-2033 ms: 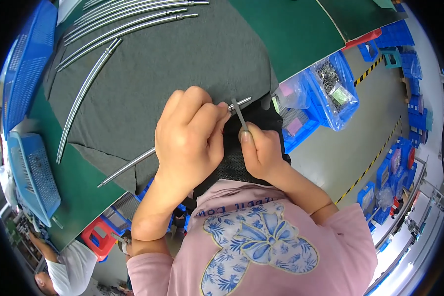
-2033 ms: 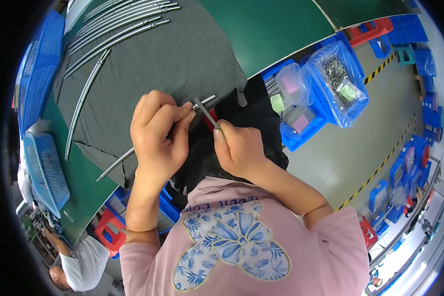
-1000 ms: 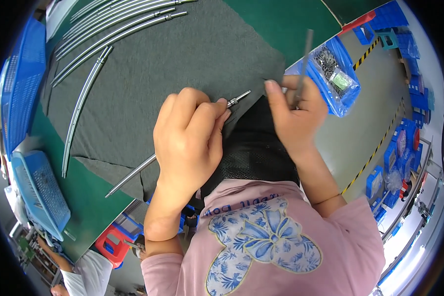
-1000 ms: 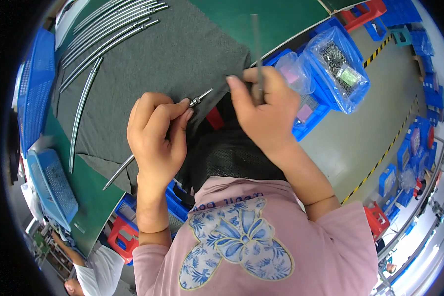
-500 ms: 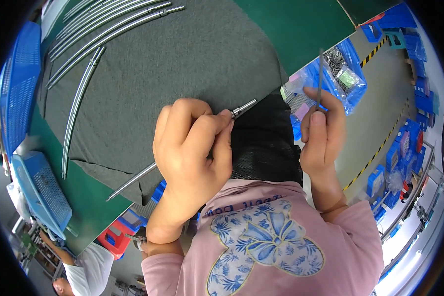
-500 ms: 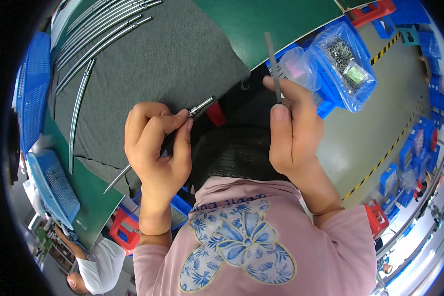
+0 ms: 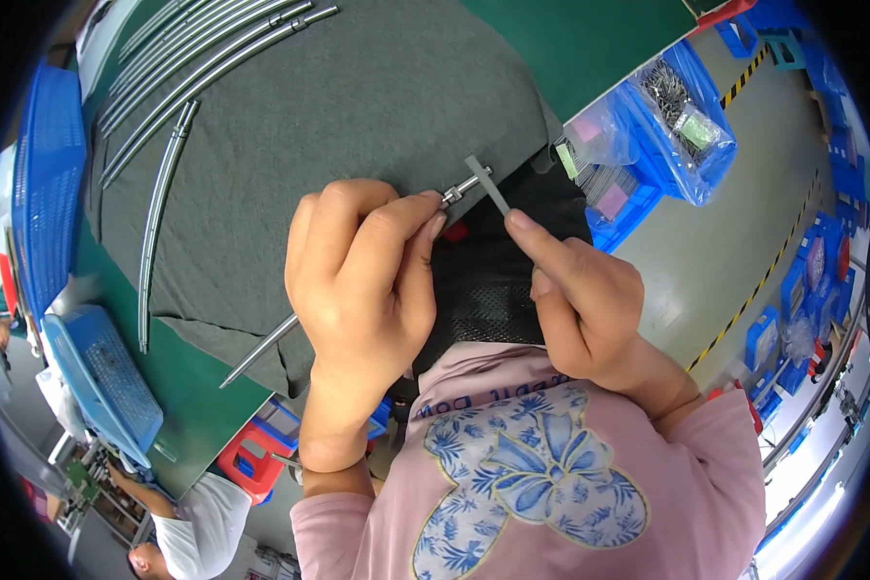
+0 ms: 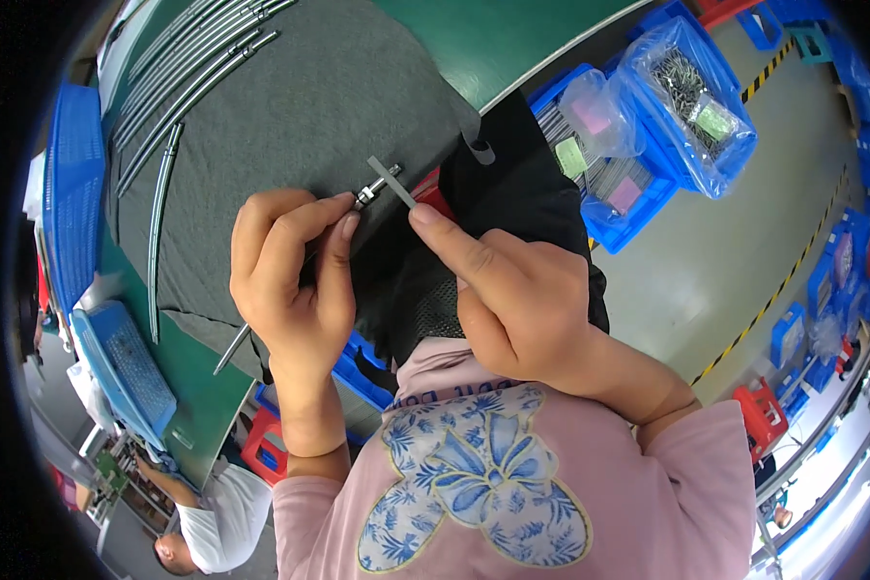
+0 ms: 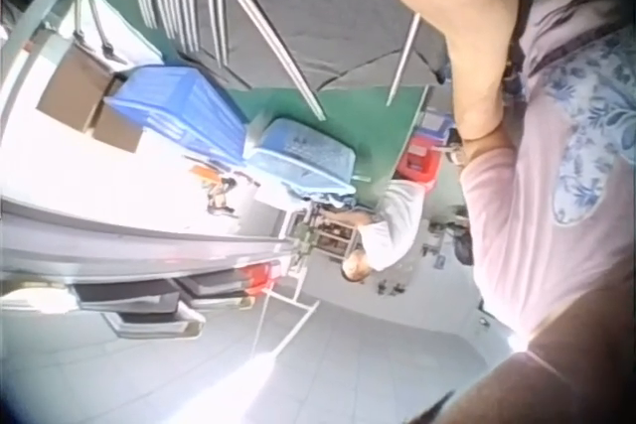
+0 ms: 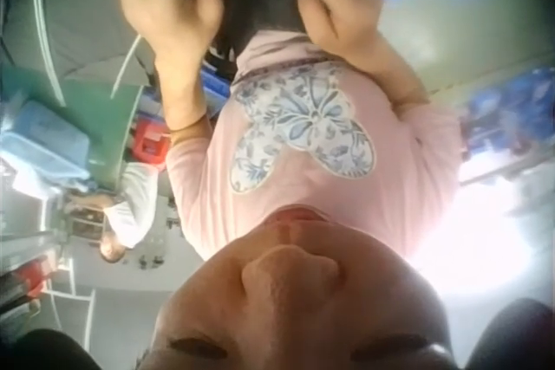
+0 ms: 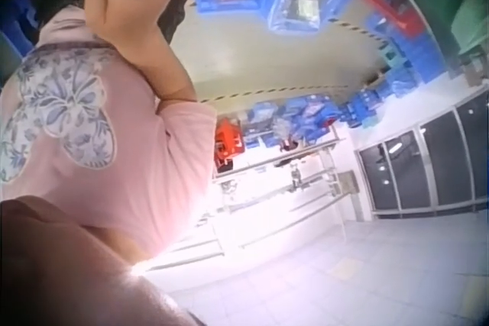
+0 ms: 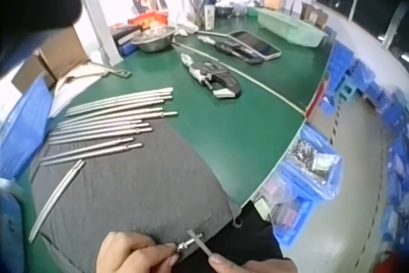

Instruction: The person is using a handheld file to smooth and finish the ends of thin metal rods at a factory workbench.

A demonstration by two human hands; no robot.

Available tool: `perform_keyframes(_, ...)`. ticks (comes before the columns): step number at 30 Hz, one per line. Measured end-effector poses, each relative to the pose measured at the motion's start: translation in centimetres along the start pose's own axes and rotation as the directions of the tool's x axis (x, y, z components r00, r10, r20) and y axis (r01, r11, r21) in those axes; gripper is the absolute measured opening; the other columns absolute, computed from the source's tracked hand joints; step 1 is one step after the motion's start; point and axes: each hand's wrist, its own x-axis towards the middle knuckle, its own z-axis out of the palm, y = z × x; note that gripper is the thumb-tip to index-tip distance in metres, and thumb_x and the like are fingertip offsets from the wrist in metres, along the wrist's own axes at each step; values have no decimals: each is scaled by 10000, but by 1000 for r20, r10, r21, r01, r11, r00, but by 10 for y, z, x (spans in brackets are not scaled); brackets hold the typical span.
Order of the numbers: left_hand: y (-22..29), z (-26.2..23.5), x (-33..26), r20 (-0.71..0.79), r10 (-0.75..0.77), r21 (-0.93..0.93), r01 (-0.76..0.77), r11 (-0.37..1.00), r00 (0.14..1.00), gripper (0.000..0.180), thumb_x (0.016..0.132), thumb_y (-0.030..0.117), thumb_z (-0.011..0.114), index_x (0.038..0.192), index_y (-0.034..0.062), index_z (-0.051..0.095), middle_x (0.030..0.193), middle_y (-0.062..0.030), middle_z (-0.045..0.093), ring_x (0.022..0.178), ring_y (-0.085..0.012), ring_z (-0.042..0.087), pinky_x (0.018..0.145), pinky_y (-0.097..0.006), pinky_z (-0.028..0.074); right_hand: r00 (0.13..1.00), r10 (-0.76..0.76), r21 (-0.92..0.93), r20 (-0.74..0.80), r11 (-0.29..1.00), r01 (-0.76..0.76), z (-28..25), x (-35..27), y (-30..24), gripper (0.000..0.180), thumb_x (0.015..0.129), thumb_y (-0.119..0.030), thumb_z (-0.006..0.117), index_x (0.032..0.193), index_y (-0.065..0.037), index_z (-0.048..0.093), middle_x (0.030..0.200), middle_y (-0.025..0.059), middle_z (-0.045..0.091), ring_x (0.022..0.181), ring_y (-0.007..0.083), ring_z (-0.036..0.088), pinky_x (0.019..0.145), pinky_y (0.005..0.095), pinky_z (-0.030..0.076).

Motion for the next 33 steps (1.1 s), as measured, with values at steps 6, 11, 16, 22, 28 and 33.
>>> perform_keyframes(6, -1, 4, 0, -32, -10, -17, 9, 1000, 999, 170, 617, -20, 682, 760, 45, 616, 706, -58, 527, 592, -208, 475, 513, -302, 372, 994, -74, -23, -83, 997, 72, 9, -1, 3, 519, 658, 46, 504, 1169, -6, 572, 546, 44, 418, 400, 171, 412, 388, 287, 360)
perform_keyframes(11, -2, 6, -1, -50, -15, -21, 14, 1000, 999, 168, 618, -23, 680, 756, 47, 615, 705, -57, 527, 589, -209, 474, 511, -303, 372, 1000, -25, -67, -11, 997, 24, 6, 1, -9, 515, 664, 69, 491, 1169, 4, 565, 546, 55, 412, 413, 174, 408, 396, 293, 350)
perform_keyframes(16, -1, 6, 2, -70, 38, -21, -39, 999, 997, 176, 610, -37, 675, 754, 39, 610, 706, -57, 524, 588, -215, 471, 507, -307, 373, 999, -52, -175, 4, 983, 52, 11, 13, -13, 525, 657, 109, 480, 1168, 18, 561, 528, 65, 378, 409, 185, 387, 396, 313, 327)
perform_keyframes(22, -2, 9, -1, -70, 17, -61, -21, 998, 997, 175, 603, -49, 668, 746, 31, 606, 706, -59, 523, 585, -218, 470, 506, -312, 375, 996, 30, -241, 79, 970, -10, 7, -2, -17, 525, 664, 97, 470, 1174, 6, 560, 556, 79, 426, 411, 205, 420, 398, 321, 349)
perform_keyframes(28, -3, 6, 0, -64, 9, -65, -13, 998, 998, 173, 604, -51, 667, 747, 27, 607, 718, -63, 532, 592, -224, 480, 515, -313, 388, 998, -55, -261, 41, 963, 64, 12, 15, -18, 535, 654, 99, 466, 1174, 14, 554, 556, 72, 444, 397, 204, 416, 389, 311, 357)
perform_keyframes(33, -1, 7, 1, -63, 30, -63, -34, 997, 998, 167, 610, -54, 664, 743, 29, 607, 716, -61, 535, 587, -219, 474, 512, -314, 382, 996, -89, -223, 28, 970, 93, 9, 19, -12, 521, 648, 89, 475, 1159, 27, 561, 565, 70, 471, 410, 198, 439, 405, 303, 370)
